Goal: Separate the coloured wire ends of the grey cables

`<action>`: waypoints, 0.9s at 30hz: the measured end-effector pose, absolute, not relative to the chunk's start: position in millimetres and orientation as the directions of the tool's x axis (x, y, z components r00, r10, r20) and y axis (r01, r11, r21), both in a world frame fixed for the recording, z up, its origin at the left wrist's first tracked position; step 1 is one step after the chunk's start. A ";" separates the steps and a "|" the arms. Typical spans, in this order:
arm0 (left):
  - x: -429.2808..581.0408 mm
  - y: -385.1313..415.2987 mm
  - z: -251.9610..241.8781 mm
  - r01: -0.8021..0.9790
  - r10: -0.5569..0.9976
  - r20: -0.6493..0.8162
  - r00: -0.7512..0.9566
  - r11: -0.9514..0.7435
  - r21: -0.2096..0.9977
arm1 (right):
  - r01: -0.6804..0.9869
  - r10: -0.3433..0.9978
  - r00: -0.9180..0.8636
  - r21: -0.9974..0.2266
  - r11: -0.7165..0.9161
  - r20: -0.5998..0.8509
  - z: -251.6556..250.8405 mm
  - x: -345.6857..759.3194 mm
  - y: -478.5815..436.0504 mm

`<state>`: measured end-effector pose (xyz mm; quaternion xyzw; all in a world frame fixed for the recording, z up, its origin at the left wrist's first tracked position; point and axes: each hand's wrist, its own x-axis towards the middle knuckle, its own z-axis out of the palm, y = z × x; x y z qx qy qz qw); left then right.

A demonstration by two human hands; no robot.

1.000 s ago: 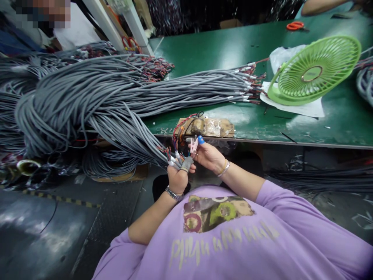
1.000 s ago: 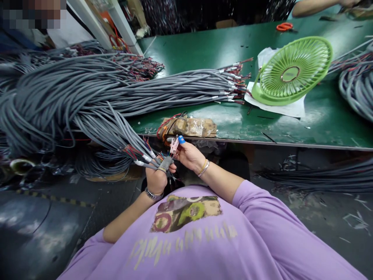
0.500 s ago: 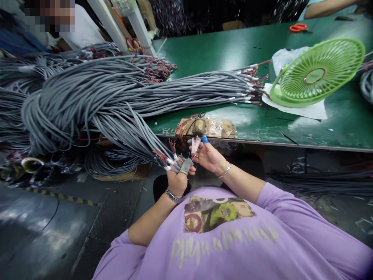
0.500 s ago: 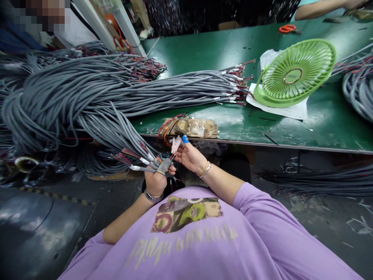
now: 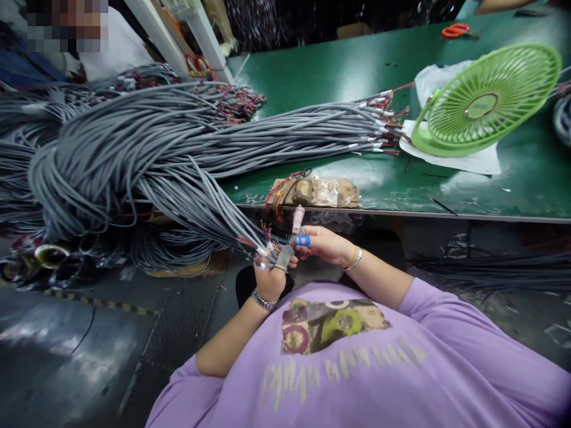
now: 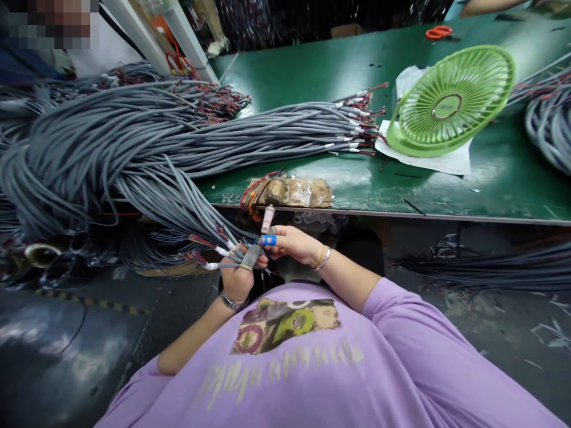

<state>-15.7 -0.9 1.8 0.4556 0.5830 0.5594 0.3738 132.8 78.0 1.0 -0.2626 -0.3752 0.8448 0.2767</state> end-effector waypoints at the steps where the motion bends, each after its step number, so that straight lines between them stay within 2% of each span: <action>1: -15.5 -0.8 2.7 0.119 0.952 0.070 -0.299 -0.036 0.992 | -0.272 0.698 -0.676 -0.802 -0.533 -0.235 1.8 130.7 75.6; 4: -16.9 -0.9 4.6 0.137 0.970 0.047 -0.237 -0.014 0.990 | -0.298 0.767 -0.609 -0.837 -0.459 -0.204 1.0 123.9 69.7; 9: -22.5 -1.7 7.4 0.170 0.994 0.011 -0.111 0.009 0.985 | -0.292 0.784 -0.598 -0.866 -0.406 -0.166 -3.9 116.8 64.4; 18: -21.3 1.1 9.7 0.088 0.983 0.000 -0.181 0.016 0.996 | -0.316 0.752 -0.621 -0.807 -0.498 -0.221 1.3 119.0 62.7; 27: -24.7 2.8 9.0 0.162 0.995 -0.038 -0.096 0.053 0.985 | -0.325 0.725 -0.682 -0.848 -0.419 -0.097 3.1 117.4 62.4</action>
